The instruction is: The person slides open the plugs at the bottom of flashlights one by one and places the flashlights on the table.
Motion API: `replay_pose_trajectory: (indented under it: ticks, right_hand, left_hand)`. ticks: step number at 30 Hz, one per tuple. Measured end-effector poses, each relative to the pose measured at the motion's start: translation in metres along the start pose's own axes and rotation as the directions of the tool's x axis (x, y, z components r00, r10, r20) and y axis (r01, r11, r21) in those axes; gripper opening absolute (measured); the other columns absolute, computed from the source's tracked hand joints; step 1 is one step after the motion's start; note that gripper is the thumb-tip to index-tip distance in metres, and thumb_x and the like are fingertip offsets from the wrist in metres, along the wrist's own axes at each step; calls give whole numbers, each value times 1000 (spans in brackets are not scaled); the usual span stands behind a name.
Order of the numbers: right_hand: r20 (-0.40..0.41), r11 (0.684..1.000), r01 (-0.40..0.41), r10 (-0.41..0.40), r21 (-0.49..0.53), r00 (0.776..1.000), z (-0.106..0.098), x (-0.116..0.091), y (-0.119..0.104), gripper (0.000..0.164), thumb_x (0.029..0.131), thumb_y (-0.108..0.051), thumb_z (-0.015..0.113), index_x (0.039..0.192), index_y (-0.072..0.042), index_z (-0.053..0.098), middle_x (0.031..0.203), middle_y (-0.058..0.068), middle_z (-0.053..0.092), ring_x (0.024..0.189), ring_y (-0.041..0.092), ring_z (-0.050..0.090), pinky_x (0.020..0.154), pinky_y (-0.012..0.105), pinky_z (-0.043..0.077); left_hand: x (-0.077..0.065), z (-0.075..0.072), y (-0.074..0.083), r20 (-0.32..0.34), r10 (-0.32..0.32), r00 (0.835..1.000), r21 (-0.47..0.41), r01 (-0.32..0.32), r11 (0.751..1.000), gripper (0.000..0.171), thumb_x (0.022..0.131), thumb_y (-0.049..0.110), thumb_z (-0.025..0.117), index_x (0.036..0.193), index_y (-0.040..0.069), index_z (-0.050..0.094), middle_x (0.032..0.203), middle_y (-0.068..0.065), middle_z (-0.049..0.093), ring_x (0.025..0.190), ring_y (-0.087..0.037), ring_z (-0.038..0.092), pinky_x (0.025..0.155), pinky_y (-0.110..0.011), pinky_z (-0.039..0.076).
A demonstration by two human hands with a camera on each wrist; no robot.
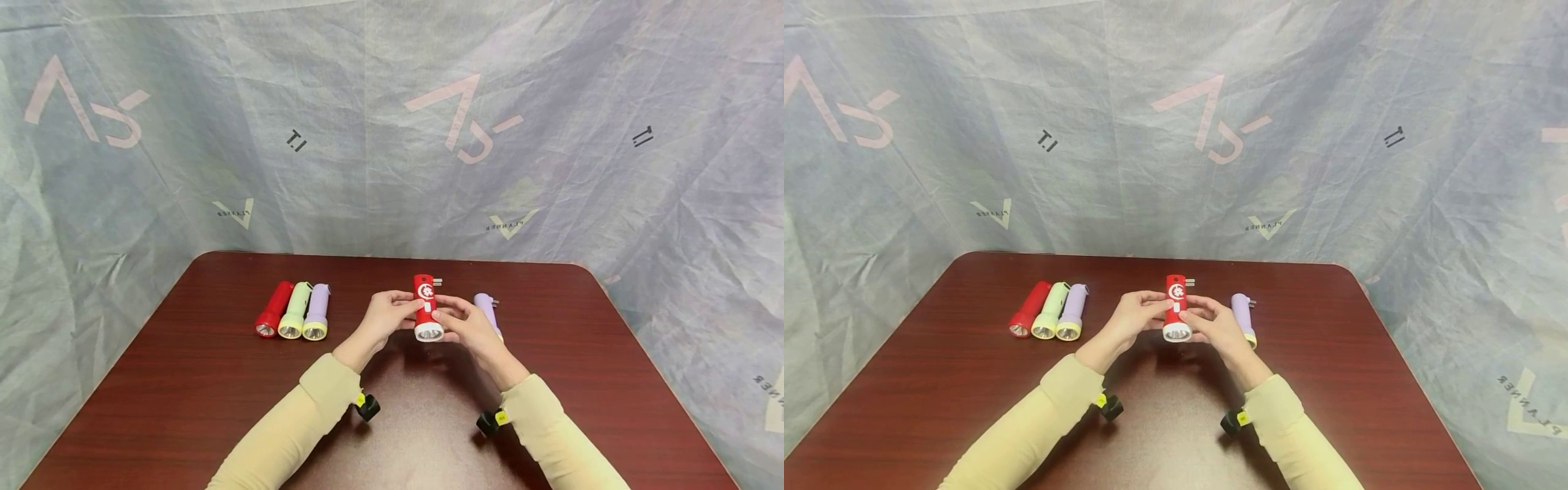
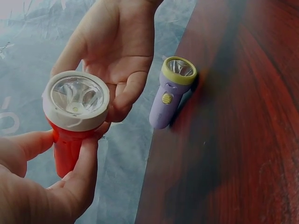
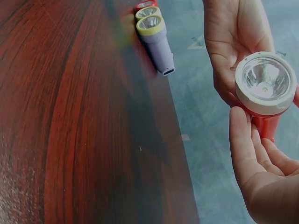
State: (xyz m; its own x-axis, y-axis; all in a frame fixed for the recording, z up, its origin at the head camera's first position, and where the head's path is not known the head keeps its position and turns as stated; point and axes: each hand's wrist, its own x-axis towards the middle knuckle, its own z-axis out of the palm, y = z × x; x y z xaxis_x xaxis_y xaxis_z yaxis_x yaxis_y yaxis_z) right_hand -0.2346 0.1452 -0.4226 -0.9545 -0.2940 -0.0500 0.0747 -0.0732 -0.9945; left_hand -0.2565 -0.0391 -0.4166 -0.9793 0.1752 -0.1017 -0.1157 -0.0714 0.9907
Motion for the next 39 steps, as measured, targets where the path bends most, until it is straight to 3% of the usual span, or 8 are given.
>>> replay_pose_trajectory:
  ticks: [9, 17, 24, 39]
  right_hand:
    - [-22, 999, -10, 11, 33, 1000, -4, -2, 1, 53, 90, -13, 64, 136, 2, 42, 108, 8, 61, 87, 15, 65, 73, 31, 58]
    - [-42, 1000, -7, 8, 28, 999, -11, -6, 0, 54, 91, -13, 63, 137, 4, 40, 108, 7, 62, 87, 13, 65, 74, 31, 58]
    - [-64, 1000, -23, 24, 13, 998, -19, -6, 2, 55, 91, -13, 62, 137, 5, 38, 108, 9, 62, 83, 14, 66, 74, 32, 58]
    - [-82, 995, -90, 86, -48, 993, -31, -6, 5, 57, 91, -15, 63, 139, 3, 37, 109, 10, 62, 81, 13, 66, 74, 32, 58]
  left_hand:
    - [3, 6, -3, 1, -27, 1000, -1, 27, 1000, 40, 86, 15, 70, 117, -7, 58, 103, -18, 68, 76, -16, 67, 69, -32, 59]
    - [1, 10, -3, 70, -36, 997, -9, 37, 999, 45, 86, 13, 68, 123, -7, 54, 108, -20, 67, 79, -19, 69, 76, -38, 58]
    - [-3, 14, -6, 128, -40, 991, 1, 40, 999, 48, 85, 11, 69, 126, -5, 52, 107, -19, 66, 78, -18, 68, 71, -37, 59]
    - [1, 28, -23, 128, -34, 991, -14, 36, 999, 44, 83, 7, 69, 124, -2, 55, 101, -17, 68, 75, -17, 67, 68, -35, 59]
